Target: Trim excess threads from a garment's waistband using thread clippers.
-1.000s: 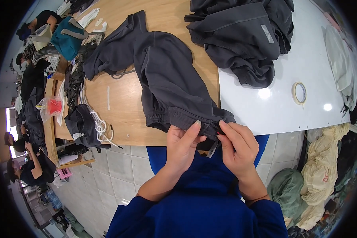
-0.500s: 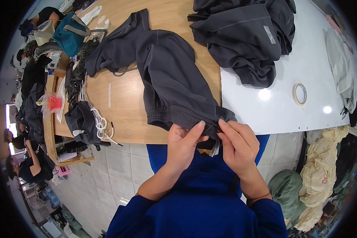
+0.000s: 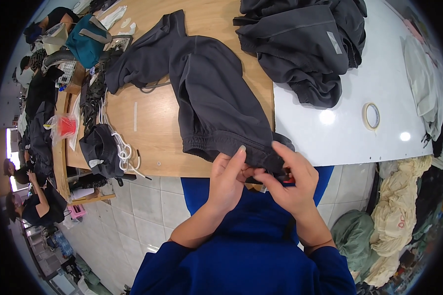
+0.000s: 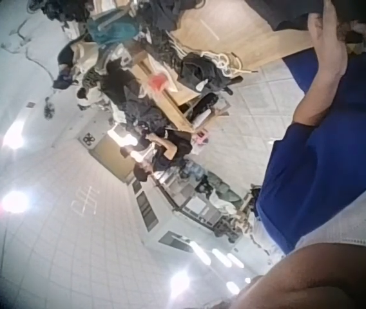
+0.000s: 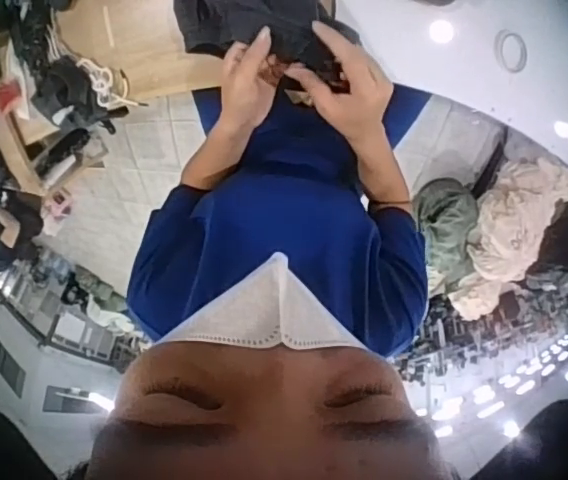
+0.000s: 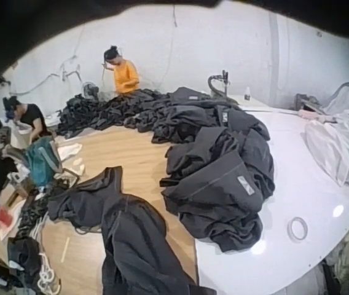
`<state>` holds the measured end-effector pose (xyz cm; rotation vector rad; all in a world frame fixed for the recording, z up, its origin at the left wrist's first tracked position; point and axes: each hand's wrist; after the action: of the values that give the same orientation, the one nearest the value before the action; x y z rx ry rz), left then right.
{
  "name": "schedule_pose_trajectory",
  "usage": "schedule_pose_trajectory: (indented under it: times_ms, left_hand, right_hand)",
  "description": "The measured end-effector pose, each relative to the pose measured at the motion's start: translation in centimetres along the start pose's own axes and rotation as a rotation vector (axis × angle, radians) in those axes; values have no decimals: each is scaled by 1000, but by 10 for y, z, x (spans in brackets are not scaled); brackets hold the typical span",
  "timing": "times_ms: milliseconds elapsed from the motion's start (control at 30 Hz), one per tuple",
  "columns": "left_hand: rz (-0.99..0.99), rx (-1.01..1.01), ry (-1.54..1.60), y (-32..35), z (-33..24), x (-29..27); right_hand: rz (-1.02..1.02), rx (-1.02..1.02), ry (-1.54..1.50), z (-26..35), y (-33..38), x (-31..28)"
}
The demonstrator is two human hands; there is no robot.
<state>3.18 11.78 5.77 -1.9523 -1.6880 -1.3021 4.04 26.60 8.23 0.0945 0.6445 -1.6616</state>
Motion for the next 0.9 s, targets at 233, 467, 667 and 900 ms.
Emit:
schedule_pose_trajectory:
  times_ms: [233, 467, 667, 900]
  left_hand:
    - [-48, 24, 7, 0, 9, 10]
    - [-99, 63, 35, -11, 3, 9]
    - [-58, 49, -10, -7, -1, 14]
    - [-23, 76, -10, -7, 4, 11]
  right_hand:
    - [-149, -363, 210, -25, 4, 15]
    - [179, -428, -55, -8, 26, 2]
    - [0, 138, -349, -11, 29, -15]
    - [-114, -179, 221, -8, -4, -15]
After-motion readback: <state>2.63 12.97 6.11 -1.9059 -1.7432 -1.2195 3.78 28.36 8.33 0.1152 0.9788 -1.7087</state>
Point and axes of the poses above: each hand's wrist, its own y-axis away from the middle knuckle, its own x-axis out of the palm, z = x × y, and after that the axes turned 3 degrees about -x, right-handed
